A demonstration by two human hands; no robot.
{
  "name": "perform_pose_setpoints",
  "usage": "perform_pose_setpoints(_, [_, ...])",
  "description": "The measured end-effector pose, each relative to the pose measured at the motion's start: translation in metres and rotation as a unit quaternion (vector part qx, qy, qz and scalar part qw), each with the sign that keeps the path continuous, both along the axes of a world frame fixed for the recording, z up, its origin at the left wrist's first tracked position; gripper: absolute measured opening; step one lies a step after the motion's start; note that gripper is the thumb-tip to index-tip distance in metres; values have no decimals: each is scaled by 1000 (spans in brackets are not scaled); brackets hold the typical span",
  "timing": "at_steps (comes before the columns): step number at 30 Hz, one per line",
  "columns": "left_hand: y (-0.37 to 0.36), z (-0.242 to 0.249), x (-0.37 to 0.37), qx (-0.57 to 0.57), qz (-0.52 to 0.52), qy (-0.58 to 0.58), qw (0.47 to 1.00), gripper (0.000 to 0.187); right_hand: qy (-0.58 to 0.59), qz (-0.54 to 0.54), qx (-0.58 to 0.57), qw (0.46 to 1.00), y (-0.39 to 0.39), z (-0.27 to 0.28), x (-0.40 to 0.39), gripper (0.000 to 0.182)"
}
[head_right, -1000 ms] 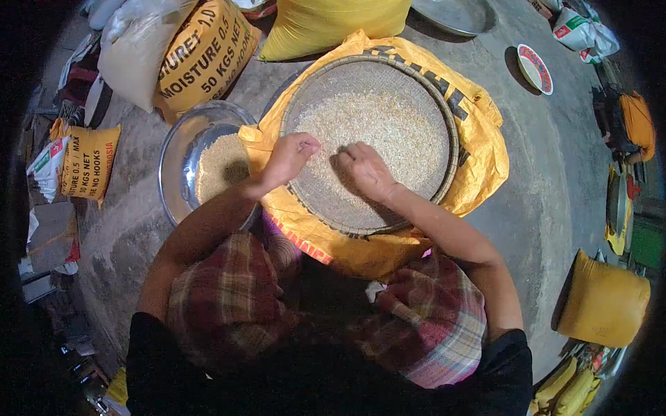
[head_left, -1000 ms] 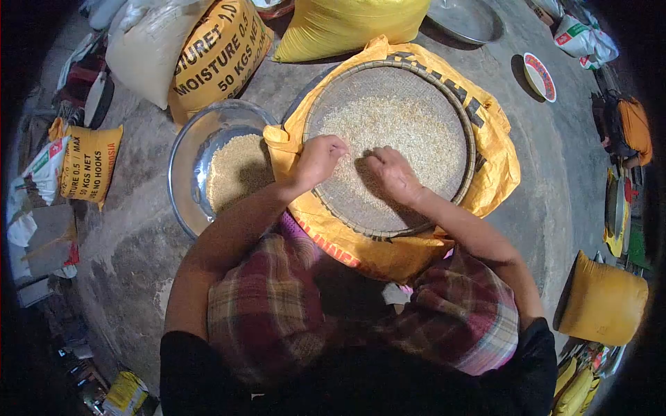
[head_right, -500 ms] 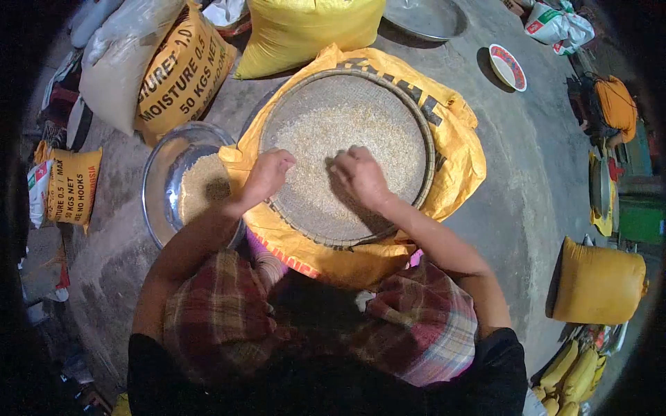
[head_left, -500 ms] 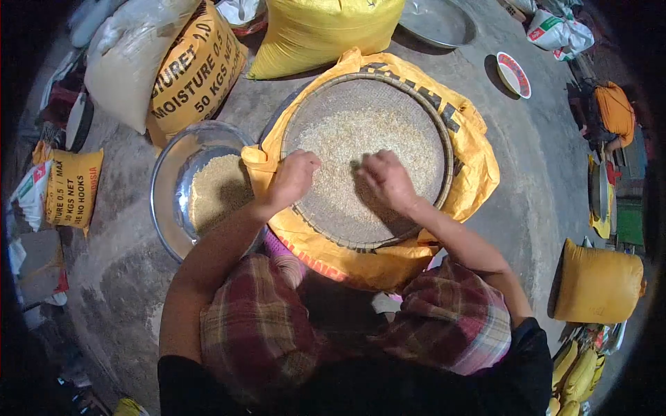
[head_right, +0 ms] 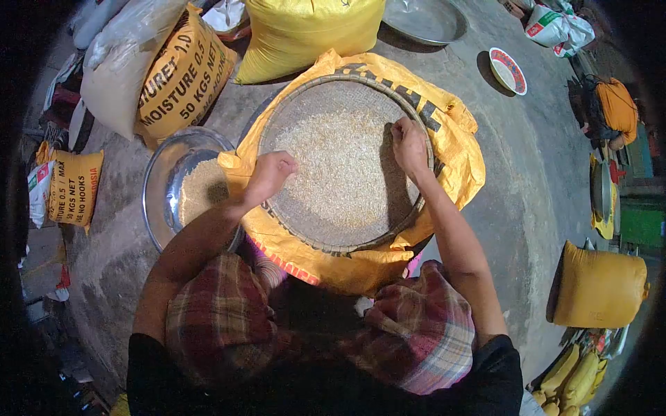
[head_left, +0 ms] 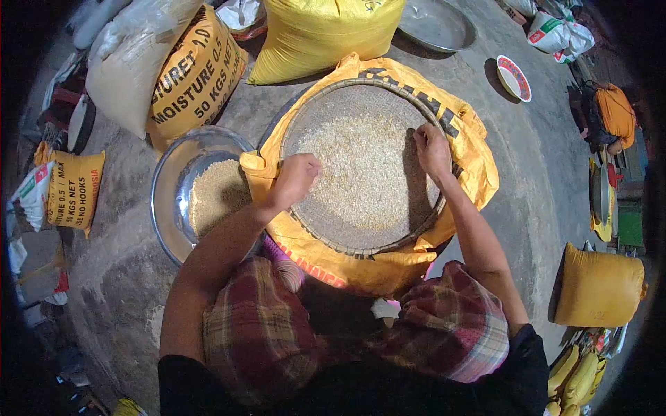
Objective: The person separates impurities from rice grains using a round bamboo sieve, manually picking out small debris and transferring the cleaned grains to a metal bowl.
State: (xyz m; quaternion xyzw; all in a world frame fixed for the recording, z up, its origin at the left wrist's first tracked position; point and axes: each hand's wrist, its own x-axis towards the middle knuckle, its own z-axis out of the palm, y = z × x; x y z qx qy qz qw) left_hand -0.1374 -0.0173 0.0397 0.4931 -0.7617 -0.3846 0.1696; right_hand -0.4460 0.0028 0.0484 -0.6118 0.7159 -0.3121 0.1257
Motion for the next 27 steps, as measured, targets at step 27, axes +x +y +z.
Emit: perform_pose_setpoints(27, [-111,-10,-87,-86,-57,-59,993,18,12,176,23,984,-63,-7,18,10])
